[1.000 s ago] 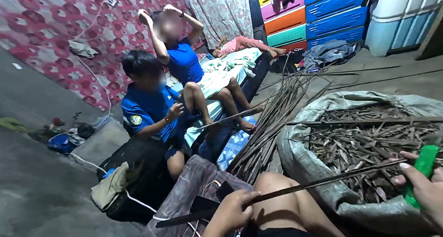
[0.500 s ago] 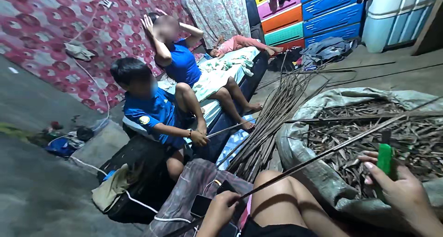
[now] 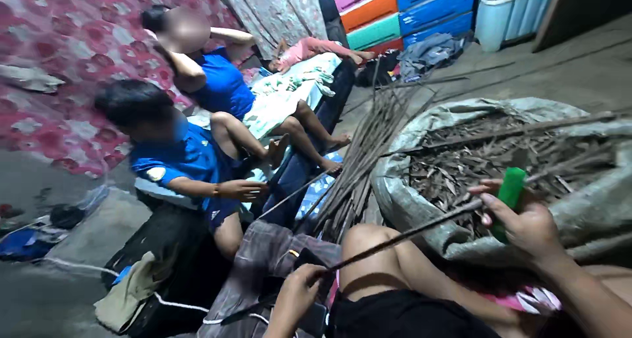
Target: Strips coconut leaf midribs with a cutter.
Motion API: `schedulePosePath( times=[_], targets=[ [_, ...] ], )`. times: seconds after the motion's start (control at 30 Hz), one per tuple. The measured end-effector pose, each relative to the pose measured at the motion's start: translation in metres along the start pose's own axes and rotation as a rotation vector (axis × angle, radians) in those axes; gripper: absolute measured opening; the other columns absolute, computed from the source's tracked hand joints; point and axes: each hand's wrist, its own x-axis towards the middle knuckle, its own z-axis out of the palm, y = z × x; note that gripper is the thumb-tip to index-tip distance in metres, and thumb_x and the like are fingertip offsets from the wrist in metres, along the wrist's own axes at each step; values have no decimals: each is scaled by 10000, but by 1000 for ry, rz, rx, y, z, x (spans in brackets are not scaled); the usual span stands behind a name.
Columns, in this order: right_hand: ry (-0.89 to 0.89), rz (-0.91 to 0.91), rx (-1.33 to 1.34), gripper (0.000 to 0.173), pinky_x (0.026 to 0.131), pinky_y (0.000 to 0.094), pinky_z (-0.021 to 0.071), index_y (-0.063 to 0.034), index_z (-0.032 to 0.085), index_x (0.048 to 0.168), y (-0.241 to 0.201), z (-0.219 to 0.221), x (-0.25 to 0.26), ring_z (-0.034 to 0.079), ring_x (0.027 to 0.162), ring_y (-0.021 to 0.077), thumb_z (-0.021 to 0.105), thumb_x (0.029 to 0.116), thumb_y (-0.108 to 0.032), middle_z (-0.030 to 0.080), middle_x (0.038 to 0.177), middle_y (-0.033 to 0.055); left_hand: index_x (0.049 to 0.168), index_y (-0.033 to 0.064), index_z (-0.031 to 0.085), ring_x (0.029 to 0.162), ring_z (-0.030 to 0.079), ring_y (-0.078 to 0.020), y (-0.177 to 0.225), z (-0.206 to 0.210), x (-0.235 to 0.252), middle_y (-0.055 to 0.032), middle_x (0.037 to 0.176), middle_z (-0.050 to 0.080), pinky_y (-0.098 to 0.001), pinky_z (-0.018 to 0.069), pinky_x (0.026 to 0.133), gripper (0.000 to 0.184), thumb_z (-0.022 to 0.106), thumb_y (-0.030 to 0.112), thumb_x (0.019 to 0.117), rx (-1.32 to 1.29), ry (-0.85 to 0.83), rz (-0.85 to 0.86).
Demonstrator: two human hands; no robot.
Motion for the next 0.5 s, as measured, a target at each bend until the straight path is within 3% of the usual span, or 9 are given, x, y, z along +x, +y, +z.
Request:
schedulePosePath(
  times=[0.1,0.13,0.17,0.23,0.3,0.4,0.47,0.5],
  targets=[
    [-79,34,7,328,533,144,534,-25,544,1289,-8,4,-6,648,661,-15,579,965,-63,741,1090,-58,1360,71,666,1201,607,-478,6,2,1,-267,1325,620,-673,483,991,557,803,66,820,39,107,20],
    [-111,42,-5,344,547,149,538,-23,543,1307,-10,5,-8,647,675,-12,572,967,-68,734,1120,-47,1376,48,641,1195,584,-510,11,2,1,-301,1330,590,-688,476,969,605,810,117,800,35,175,64],
    [-133,51,-14,349,555,157,541,-18,539,1315,-12,7,-10,644,678,-5,567,972,-75,727,1140,-30,1346,35,651,1138,614,-453,18,4,0,-280,1288,606,-616,515,918,581,774,199,803,33,250,127],
    [-154,55,-5,343,564,161,545,-28,536,1318,-16,11,-12,640,673,-5,561,981,-88,724,1149,-24,1186,27,698,934,664,-158,43,10,-5,-143,1114,685,-299,567,776,365,677,266,910,-118,287,269],
    [-162,45,16,341,561,160,548,-49,538,1325,-22,17,-11,636,653,-8,563,988,-94,727,1144,-34,1027,37,732,909,684,-30,73,23,-9,-46,984,733,-206,572,818,242,609,245,1010,-377,86,427],
    [-193,19,41,332,569,163,548,-75,557,1334,-34,27,-8,631,650,-5,547,1002,-74,729,1156,-36,1041,65,773,1069,694,-114,105,63,-2,-39,1058,761,-315,544,989,221,586,182,1029,-400,-201,607],
    [-206,-6,55,327,558,160,542,-79,565,1323,-41,34,-5,620,639,-7,544,997,-62,724,1153,-32,1109,47,771,1124,691,-148,123,82,10,-68,1131,758,-354,531,1029,227,586,145,1022,-396,-352,513],
    [-214,-19,68,328,550,161,540,-75,569,1317,-43,36,-3,615,631,-6,541,992,-50,723,1154,-24,1160,34,757,1130,683,-121,132,86,17,-73,1163,748,-330,524,1034,249,579,151,1031,-463,-477,371]
  ],
)
